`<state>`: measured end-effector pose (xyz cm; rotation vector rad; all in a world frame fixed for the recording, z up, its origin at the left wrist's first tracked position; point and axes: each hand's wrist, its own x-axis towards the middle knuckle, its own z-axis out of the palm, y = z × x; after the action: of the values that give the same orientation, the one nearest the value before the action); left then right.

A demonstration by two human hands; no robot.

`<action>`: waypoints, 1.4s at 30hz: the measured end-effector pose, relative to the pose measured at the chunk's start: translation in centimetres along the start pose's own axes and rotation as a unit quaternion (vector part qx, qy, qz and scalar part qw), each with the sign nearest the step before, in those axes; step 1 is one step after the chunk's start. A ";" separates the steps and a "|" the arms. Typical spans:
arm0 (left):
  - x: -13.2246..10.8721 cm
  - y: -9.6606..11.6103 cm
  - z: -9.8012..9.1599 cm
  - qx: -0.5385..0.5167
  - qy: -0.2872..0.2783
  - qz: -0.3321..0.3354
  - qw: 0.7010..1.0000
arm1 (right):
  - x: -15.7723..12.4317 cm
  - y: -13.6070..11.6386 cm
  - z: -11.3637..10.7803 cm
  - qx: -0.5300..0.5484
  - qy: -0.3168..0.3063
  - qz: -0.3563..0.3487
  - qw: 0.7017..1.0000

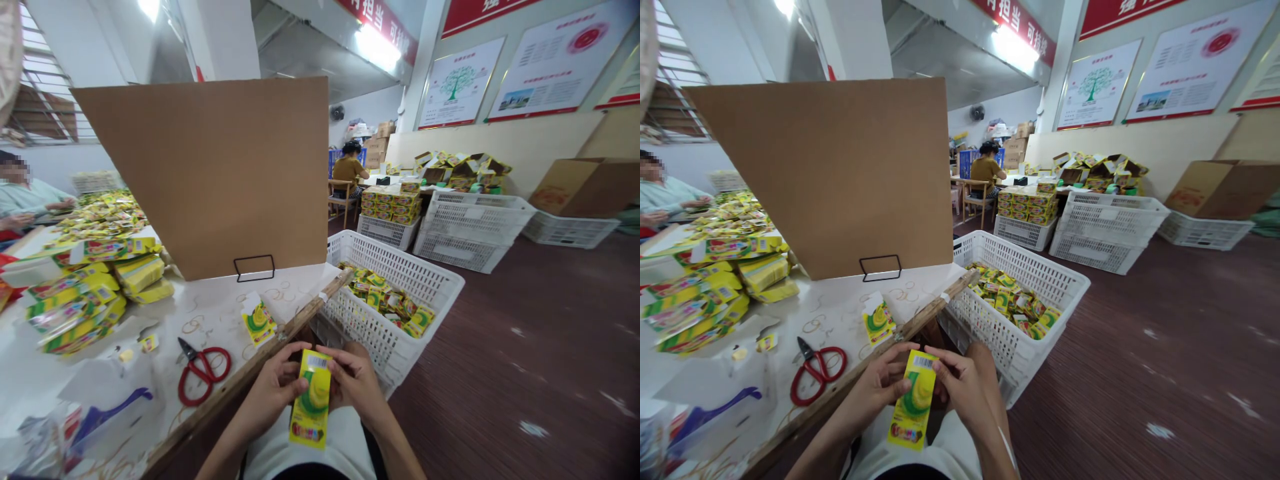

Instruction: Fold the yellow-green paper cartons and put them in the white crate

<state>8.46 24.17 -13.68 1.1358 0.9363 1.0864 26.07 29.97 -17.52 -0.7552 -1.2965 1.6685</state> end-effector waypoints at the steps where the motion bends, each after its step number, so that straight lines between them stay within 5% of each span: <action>1: 0.1 -0.1 0.2 -0.003 0.003 0.009 1.000 | 0.1 0.1 0.0 -0.013 0.007 0.002 1.000; 13: 0.1 1.1 0.5 0.018 0.022 -0.035 0.999 | -0.5 -0.6 -0.9 0.023 -0.075 0.014 0.997; 22: 1.1 -0.8 1.7 0.091 0.103 0.042 0.990 | -0.2 -0.5 0.5 -0.008 -0.029 0.016 0.999; 31: 0.4 1.0 1.2 0.023 0.010 -0.002 1.000 | -0.2 -1.0 0.0 0.040 0.031 0.000 0.999; 38: 0.5 0.3 1.4 0.012 0.035 -0.005 0.999 | -0.2 -0.9 0.7 0.053 0.028 -0.004 0.998; 42: 1.0 -0.3 0.6 0.139 0.094 0.026 0.985 | 0.1 -0.4 -0.2 0.113 0.133 -0.012 0.985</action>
<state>9.36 24.99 -13.87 1.3059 1.2427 1.1441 26.29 30.21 -17.19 -0.7903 -0.9113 1.6004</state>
